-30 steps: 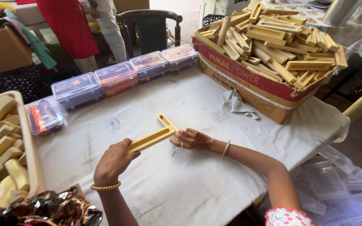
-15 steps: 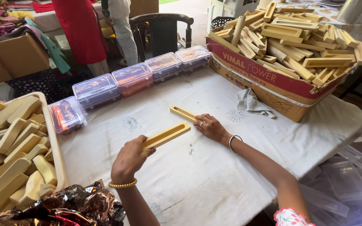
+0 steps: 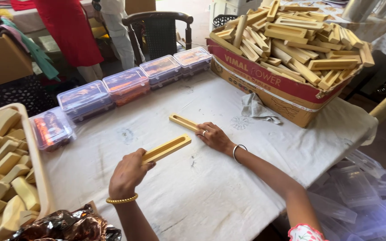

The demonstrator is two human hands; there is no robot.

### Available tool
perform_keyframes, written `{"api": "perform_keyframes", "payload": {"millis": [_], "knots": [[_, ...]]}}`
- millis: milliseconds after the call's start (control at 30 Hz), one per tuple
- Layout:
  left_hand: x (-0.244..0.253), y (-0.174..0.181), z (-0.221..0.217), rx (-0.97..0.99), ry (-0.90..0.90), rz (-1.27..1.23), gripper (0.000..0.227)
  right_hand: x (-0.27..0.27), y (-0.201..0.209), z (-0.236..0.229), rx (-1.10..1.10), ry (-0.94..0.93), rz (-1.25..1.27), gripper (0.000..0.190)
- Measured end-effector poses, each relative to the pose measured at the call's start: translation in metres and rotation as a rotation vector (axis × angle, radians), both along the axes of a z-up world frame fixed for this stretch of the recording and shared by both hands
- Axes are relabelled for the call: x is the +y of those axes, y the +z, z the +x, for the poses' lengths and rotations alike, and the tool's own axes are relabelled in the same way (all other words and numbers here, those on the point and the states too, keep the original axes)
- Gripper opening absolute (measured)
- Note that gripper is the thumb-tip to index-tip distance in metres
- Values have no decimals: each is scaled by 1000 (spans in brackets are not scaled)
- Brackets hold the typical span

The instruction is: The person wraps a wooden item in copper foil, rolls it tightly, and places it into a clear plastic container. Then they pick up another wooden item and wipe it with a cloth, polishing its surface.

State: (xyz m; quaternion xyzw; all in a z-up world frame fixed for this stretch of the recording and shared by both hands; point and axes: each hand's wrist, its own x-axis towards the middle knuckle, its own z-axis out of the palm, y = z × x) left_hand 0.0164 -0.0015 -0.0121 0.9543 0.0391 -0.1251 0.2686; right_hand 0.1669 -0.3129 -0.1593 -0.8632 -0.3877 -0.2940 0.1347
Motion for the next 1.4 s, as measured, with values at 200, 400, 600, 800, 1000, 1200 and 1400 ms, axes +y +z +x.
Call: {"api": "perform_keyframes", "payload": {"millis": [200, 400, 600, 800, 1000, 1200, 1400], "knots": [[1, -15, 4, -52, -50, 44, 43, -2, -2, -2, -4, -1, 3, 14], [-8, -2, 1, 74, -13, 84, 44, -6, -10, 7, 0, 3, 16, 15], [-10, -1, 0, 105, 6, 87, 41, -83, -11, 50, -145, -279, 136, 29], [-14, -4, -6, -105, -36, 105, 41, -184, -19, 81, 143, -854, 72, 34], [-22, -48, 34, -445, -168, 65, 34, -118, 79, 45, -70, -432, 643, 24], [-33, -151, 69, -843, 93, 10, 43, 5, 45, 17, -3, 7, 557, 9], [-21, -199, 75, -889, 153, -328, 35, 104, -4, -32, 102, 440, 211, 27]]}}
